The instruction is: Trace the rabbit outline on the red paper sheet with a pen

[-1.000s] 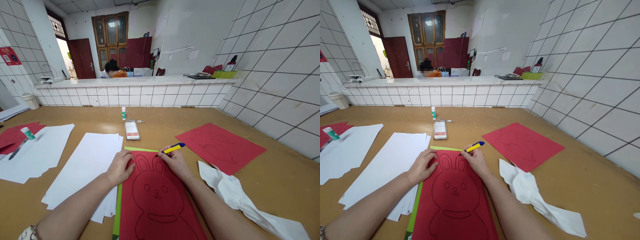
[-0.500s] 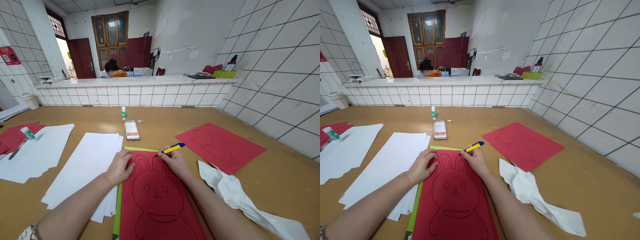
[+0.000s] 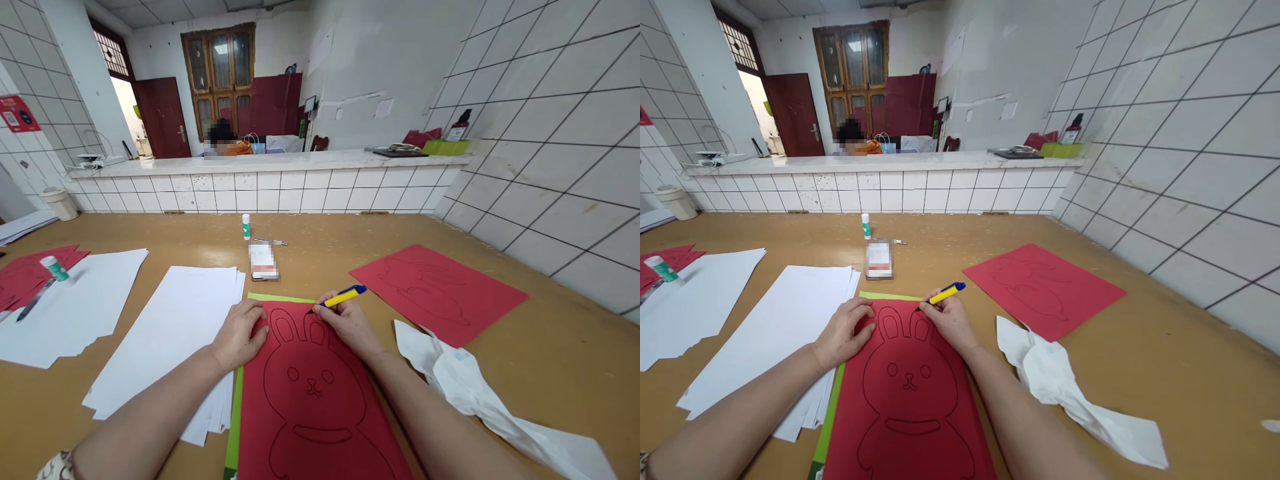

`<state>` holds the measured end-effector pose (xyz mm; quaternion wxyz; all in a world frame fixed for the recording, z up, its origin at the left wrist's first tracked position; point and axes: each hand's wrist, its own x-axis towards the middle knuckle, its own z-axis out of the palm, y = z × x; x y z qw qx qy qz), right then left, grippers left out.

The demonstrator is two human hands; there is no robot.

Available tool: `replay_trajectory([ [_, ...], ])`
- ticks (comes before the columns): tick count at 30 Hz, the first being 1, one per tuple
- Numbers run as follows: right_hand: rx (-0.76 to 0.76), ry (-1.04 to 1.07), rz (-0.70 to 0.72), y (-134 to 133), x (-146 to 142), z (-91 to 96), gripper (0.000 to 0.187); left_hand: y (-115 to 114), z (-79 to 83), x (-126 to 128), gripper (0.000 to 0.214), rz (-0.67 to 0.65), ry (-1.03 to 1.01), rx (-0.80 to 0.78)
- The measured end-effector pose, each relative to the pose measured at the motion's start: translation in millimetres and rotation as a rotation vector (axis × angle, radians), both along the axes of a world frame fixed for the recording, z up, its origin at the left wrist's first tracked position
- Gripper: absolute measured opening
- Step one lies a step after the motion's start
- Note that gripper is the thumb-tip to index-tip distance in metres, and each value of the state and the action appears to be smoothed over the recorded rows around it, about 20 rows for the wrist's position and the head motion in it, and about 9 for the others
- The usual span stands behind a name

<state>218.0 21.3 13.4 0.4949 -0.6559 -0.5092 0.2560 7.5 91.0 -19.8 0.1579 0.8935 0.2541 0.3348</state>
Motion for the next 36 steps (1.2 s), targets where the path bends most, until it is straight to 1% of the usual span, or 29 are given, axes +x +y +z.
replay_trajectory([
  [5, 0.017, 0.073, -0.042, -1.0, -1.0, 2.2, 0.011, -0.2, -0.4, -0.5, 0.010, 0.015, 0.023, 0.018],
  [8, 0.032, 0.120, -0.061, -1.8, -2.6, 4.8, 0.011, 1.9, 3.9, 0.3, 0.009, 0.033, 0.089, 0.037],
  [10, 0.031, 0.144, -0.065, -1.6, -2.8, 5.2, 0.011, 5.5, 12.1, 2.7, 0.009, 0.034, 0.181, 0.047],
  [13, 0.041, 0.152, -0.061, 0.6, -0.6, 2.2, 0.013, 12.8, 31.9, 10.2, 0.008, -0.003, 0.376, 0.047],
  [15, 0.064, 0.140, -0.065, 3.1, 1.8, -1.2, 0.014, 16.2, 44.9, 17.6, 0.010, 0.000, 0.398, 0.043],
  [17, 0.071, 0.133, -0.050, 5.3, 3.8, -4.0, 0.016, 15.6, 52.0, 25.3, 0.009, 0.027, 0.378, 0.043],
  [19, 0.074, 0.133, -0.041, 6.0, 4.8, -5.3, 0.018, 10.4, 49.6, 31.8, 0.008, 0.063, 0.331, 0.041],
  [20, 0.075, 0.133, -0.038, 5.8, 4.9, -5.2, 0.019, 6.5, 44.9, 34.1, 0.010, 0.089, 0.293, 0.033],
  [23, 0.082, 0.127, -0.030, 4.1, 4.1, -3.5, 0.021, -5.0, 24.0, 36.8, 0.011, 0.124, 0.070, -0.044],
  [25, 0.088, 0.128, -0.032, 3.5, 3.6, -2.5, 0.020, -9.0, 13.0, 36.1, 0.010, 0.116, -0.021, -0.080],
  [26, 0.088, 0.131, -0.034, 3.6, 3.5, -2.2, 0.019, -9.4, 10.2, 35.6, 0.011, 0.096, -0.048, -0.094],
  [28, 0.084, 0.139, -0.044, 4.0, 3.5, -1.9, 0.017, -7.4, 10.5, 35.1, 0.012, 0.075, -0.074, -0.120],
  [33, 0.065, 0.148, -0.039, 3.2, 2.5, 1.2, 0.014, 7.2, 26.0, 33.7, 0.010, 0.094, -0.013, -0.163],
  [36, 0.060, 0.158, -0.038, 1.6, 2.1, 3.1, 0.012, 14.5, 25.9, 28.7, 0.010, 0.113, -0.021, -0.138],
])
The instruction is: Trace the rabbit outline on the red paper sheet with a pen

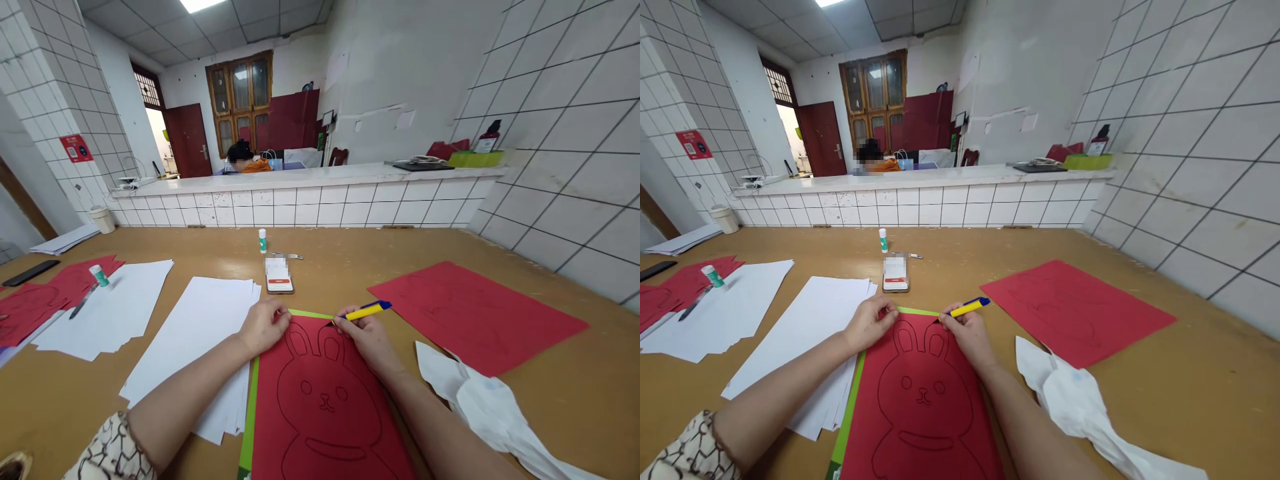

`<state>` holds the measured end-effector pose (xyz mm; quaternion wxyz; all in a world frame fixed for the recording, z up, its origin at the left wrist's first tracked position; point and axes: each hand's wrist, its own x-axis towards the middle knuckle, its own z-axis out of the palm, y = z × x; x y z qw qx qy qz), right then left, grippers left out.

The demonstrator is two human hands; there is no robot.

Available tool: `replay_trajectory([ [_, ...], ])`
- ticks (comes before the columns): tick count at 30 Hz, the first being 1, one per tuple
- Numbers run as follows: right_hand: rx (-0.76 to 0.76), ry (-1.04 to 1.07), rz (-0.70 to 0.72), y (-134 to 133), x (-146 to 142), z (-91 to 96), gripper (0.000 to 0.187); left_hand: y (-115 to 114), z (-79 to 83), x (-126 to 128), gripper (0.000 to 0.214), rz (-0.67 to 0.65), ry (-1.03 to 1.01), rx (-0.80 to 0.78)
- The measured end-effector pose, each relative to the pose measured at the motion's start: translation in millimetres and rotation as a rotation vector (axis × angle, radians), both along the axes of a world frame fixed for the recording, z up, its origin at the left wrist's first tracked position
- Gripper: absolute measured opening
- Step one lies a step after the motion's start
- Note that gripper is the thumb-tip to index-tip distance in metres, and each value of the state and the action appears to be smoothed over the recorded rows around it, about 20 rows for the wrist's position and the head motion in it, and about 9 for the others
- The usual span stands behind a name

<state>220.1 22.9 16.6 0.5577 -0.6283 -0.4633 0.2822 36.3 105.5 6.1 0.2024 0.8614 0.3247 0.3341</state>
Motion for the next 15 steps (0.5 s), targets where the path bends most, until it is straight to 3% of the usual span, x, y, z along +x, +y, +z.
replay_trajectory([
  [3, -0.005, 0.002, -0.009, -0.5, 0.5, -0.8, 0.012, 0.5, -11.4, -6.0, 0.010, 0.015, -0.012, 0.034],
  [7, -0.009, -0.017, -0.012, -0.8, 0.9, -3.3, 0.013, -5.2, -23.7, -9.6, 0.010, -0.064, 0.005, 0.114],
  [15, -0.019, -0.004, -0.017, -1.3, 1.0, -3.7, 0.014, -2.9, -20.1, -10.5, 0.008, -0.108, 0.081, 0.118],
])
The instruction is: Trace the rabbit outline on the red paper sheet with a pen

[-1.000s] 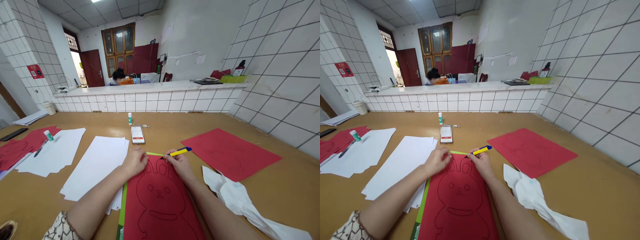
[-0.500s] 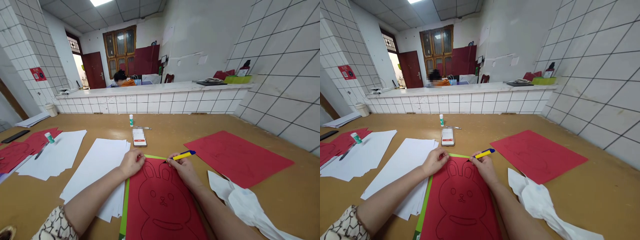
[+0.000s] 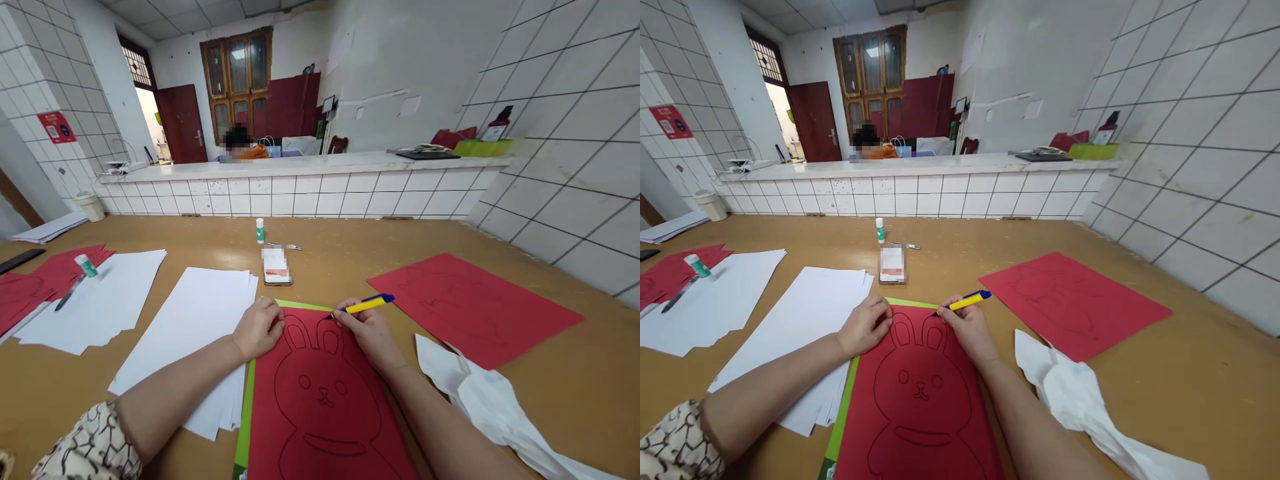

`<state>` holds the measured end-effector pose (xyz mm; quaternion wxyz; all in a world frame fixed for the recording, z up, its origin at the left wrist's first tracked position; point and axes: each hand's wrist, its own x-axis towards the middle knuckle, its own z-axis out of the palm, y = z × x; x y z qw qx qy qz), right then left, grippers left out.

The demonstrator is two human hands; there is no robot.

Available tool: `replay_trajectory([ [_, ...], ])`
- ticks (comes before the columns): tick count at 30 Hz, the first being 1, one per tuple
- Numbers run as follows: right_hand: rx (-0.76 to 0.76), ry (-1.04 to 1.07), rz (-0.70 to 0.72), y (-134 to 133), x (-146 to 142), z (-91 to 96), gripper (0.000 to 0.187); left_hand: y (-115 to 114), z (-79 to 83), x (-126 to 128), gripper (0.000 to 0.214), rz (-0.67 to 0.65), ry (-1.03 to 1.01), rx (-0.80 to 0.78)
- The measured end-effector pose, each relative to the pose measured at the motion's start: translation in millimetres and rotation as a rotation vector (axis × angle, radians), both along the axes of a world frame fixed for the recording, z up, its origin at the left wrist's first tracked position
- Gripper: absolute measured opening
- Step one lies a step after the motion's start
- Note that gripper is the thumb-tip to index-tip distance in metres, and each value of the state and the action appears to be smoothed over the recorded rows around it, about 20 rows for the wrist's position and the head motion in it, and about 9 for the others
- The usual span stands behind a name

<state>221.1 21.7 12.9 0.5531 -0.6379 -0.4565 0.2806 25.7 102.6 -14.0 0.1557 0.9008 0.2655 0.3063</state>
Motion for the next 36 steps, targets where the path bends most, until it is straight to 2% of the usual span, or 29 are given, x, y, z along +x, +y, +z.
replay_trajectory([
  [11, -0.011, -0.013, -0.002, 2.0, 1.3, 0.2, 0.014, 1.4, 3.2, -1.9, 0.007, -0.008, -0.022, -0.021],
  [18, 0.034, 0.013, -0.002, 5.0, 3.8, -3.1, 0.017, 9.5, 0.3, -1.2, 0.011, 0.010, -0.120, -0.182],
  [22, 0.031, 0.014, -0.003, 4.1, 2.2, -1.3, 0.017, 6.8, -1.4, -2.0, 0.011, 0.008, -0.118, -0.137],
  [25, 0.022, 0.021, -0.011, 2.9, 0.6, 0.9, 0.016, 8.8, 8.0, -2.5, 0.009, -0.011, -0.018, -0.103],
  [28, 0.006, 0.018, -0.016, 1.9, -0.3, 3.0, 0.015, 11.6, 23.9, -3.3, 0.010, -0.094, 0.089, -0.117],
  [30, -0.003, 0.008, -0.020, 1.2, -0.8, 4.4, 0.016, 9.4, 29.5, -4.0, 0.010, -0.080, 0.023, -0.061],
  [32, -0.012, -0.009, -0.020, 0.4, -1.1, 5.7, 0.016, 2.9, 26.5, -4.9, 0.013, -0.045, -0.043, 0.005],
  [34, -0.016, -0.021, -0.024, -0.6, -1.1, 6.5, 0.016, -5.2, 16.6, -5.8, 0.011, -0.066, -0.048, 0.089],
  [36, -0.015, -0.016, -0.027, -1.6, -0.6, 6.5, 0.015, -11.6, 6.3, -7.1, 0.011, -0.094, -0.063, 0.098],
])
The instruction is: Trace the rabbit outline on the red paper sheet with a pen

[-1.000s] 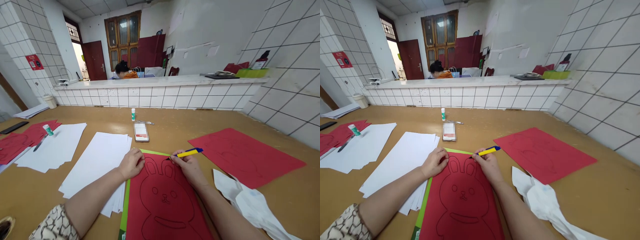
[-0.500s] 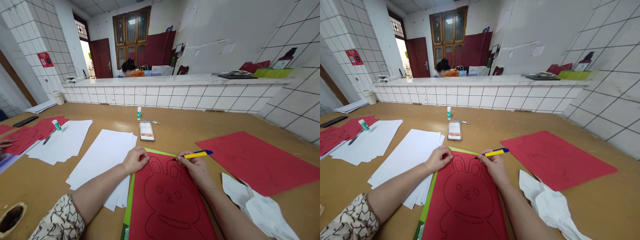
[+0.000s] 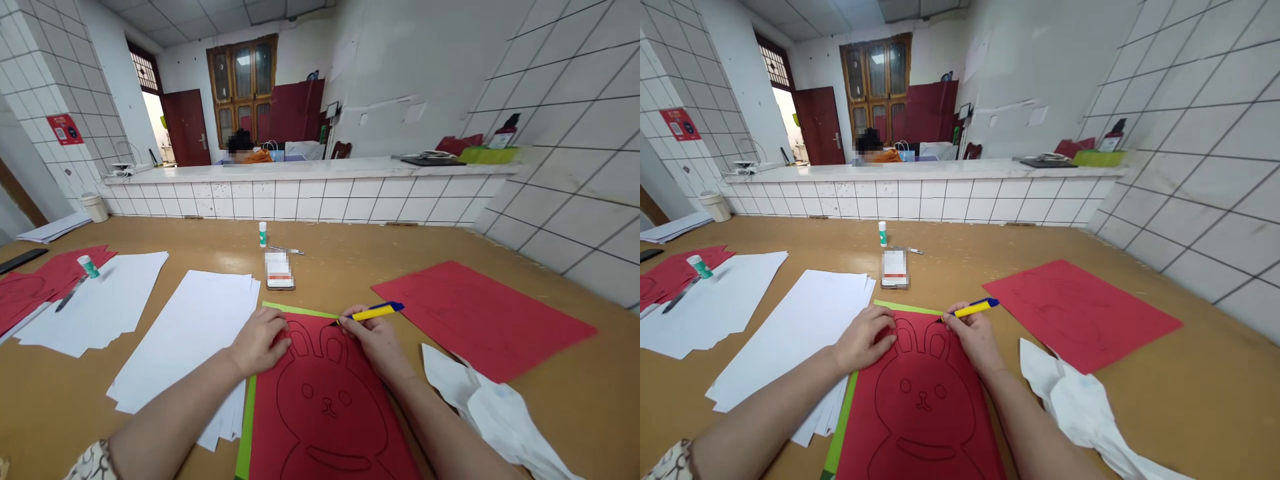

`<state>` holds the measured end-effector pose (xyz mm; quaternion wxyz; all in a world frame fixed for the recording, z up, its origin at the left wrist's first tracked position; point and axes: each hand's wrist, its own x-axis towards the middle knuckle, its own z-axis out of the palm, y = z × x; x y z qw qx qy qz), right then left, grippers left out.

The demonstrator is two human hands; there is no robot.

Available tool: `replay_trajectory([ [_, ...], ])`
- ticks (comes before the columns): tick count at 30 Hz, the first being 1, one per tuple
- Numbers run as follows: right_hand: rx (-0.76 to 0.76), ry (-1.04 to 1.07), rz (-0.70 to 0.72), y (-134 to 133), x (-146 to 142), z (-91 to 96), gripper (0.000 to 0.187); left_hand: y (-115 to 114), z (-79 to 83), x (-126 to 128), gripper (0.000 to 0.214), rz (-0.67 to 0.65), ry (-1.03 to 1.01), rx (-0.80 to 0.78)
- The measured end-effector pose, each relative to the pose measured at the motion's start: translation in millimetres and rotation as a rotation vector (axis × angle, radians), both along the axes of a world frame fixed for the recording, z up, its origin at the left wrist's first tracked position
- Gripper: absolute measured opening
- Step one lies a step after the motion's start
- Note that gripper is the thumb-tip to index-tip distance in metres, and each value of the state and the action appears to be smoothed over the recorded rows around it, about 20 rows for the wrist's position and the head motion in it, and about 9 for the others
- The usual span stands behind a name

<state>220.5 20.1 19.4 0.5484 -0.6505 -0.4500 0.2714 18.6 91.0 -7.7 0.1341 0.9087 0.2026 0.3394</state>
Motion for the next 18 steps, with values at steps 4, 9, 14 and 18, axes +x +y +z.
replay_trajectory([
  [4, 0.019, 0.021, -0.011, -1.3, 2.3, -2.5, 0.015, -2.8, -4.6, -3.5, 0.011, -0.046, -0.044, -0.019],
  [9, 0.051, -0.042, -0.050, -2.3, 1.0, -2.4, 0.014, -0.2, 3.0, -6.3, 0.011, 0.001, -0.146, -0.008],
  [14, 0.034, -0.060, -0.056, -2.9, -4.6, 0.9, 0.012, -3.1, -5.0, -5.4, 0.012, -0.043, 0.008, 0.017],
  [18, 0.028, -0.070, -0.065, -2.1, -5.1, -0.4, 0.011, -5.1, -8.3, -5.5, 0.015, -0.043, 0.035, 0.042],
])
